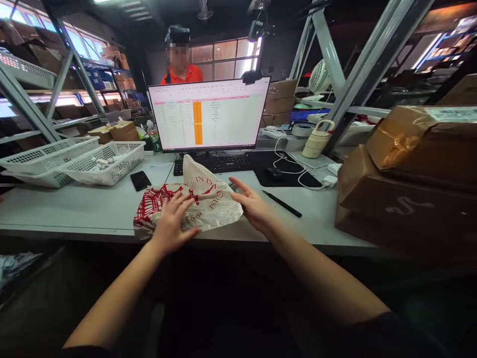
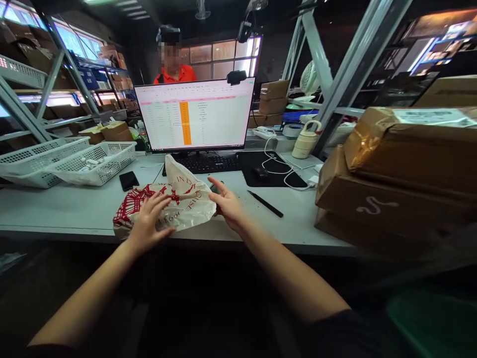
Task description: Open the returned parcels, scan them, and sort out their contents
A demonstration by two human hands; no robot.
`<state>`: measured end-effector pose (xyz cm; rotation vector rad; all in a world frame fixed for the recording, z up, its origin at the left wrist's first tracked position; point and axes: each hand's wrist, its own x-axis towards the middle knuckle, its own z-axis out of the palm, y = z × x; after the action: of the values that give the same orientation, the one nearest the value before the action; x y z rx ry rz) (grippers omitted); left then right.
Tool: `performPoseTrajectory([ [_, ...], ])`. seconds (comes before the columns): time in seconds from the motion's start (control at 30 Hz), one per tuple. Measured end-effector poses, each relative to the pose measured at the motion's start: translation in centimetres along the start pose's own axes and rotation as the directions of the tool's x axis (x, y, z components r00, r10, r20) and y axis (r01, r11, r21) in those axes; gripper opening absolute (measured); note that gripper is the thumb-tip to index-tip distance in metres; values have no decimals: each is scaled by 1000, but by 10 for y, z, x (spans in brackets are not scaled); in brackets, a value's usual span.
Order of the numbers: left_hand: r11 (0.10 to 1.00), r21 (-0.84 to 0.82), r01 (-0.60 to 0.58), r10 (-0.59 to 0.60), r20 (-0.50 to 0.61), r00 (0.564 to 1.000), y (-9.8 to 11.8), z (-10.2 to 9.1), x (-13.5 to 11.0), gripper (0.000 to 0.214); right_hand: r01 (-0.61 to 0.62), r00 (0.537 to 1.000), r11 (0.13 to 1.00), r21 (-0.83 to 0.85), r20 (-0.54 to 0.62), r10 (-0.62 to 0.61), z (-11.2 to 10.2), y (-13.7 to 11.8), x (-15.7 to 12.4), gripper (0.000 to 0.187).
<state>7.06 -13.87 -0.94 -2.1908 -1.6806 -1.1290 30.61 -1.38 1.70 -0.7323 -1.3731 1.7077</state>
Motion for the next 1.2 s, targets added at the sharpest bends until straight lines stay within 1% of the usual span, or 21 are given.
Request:
performPoseTrajectory([
  [0.03, 995, -3, -102, 101, -82, 991, 12, 3, -3, 68, 14, 1000, 999, 30, 12, -14, 6, -1, -7, 68],
  [0.1, 965, 16, -262, 258, -245, 935, 36, 6, -5, 52, 52, 995, 997, 52, 87, -56, 17, -4, -21, 48],
  [0.17, 945, 24, -325, 308, -388, 868, 56, 6, -3, 28, 158, 968, 987, -43, 203, -146, 27, -11, -37, 40],
  [0.2, 944, 12, -329, 301, -438, 847, 63, 3, -1, 20, 247, 942, 959, -137, 267, -204, 30, -15, -44, 37],
  [0.23, 945, -7, -327, 285, -471, 835, 67, 0, 0, 16, 354, 905, 902, -246, 331, -265, 33, -20, -51, 35],
  [0.27, 946, -27, -322, 267, -492, 829, 69, -5, 1, 15, 469, 860, 811, -351, 391, -328, 34, -25, -57, 32],
  [0.33, 949, -51, -312, 244, -508, 826, 70, -13, 0, 14, 663, 748, 557, -500, 478, -461, 35, -34, -65, 26],
  [0.4, 949, -57, -311, 240, -510, 826, 69, -20, -5, 15, 766, 617, 295, -572, 522, -589, 36, -40, -68, 19],
  [0.43, 948, -61, -313, 238, -516, 823, 68, -21, -8, 17, 790, 550, 186, -584, 541, -636, 38, -43, -67, 15],
  [0.5, 949, -74, -308, 224, -531, 817, 67, -24, -15, 19, 827, 438, 41, -561, 596, -673, 42, -47, -65, 10],
  [0.53, 949, -78, -304, 218, -534, 817, 67, -24, -18, 20, 848, 401, 9, -530, 630, -665, 44, -48, -65, 9],
  [0.57, 950, -79, -303, 216, -535, 817, 67, -26, -20, 18, 867, 380, -1, -498, 662, -646, 47, -49, -65, 9],
  [0.7, 949, -66, -308, 229, -524, 820, 69, -33, -27, 5, 888, 368, -15, -459, 730, -576, 55, -49, -68, 13],
  [0.77, 949, -29, -314, 247, -550, 798, 70, -36, -29, 3, 887, 352, -51, -460, 743, -568, 55, -49, -66, 14],
  [0.8, 946, -2, -323, 262, -579, 772, 70, -37, -31, 2, 885, 350, -65, -461, 750, -562, 53, -50, -63, 13],
  [0.87, 940, 55, -336, 288, -656, 698, 67, -40, -35, 4, 877, 364, -77, -475, 759, -539, 50, -51, -54, 14],
  [0.97, 946, 129, -297, 291, -741, 605, 61, -47, -41, 11, 872, 381, -90, -481, 782, -493, 48, -55, -38, 16],
  [1.03, 951, 163, -262, 286, -784, 550, 55, -55, -44, 16, 883, 352, -113, -456, 801, -485, 51, -57, -31, 14],
  [1.1, 957, 174, -234, 269, -836, 478, 48, -65, -45, 21, 888, 326, -134, -439, 809, -489, 54, -58, -26, 17],
  [1.13, 962, 166, -219, 248, -865, 435, 45, -70, -45, 22, 883, 331, -139, -449, 804, -494, 55, -58, -22, 21],
  [1.2, 972, 122, -199, 188, -916, 354, 39, -80, -44, 22, 858, 362, -142, -494, 777, -515, 53, -55, -10, 28],
])
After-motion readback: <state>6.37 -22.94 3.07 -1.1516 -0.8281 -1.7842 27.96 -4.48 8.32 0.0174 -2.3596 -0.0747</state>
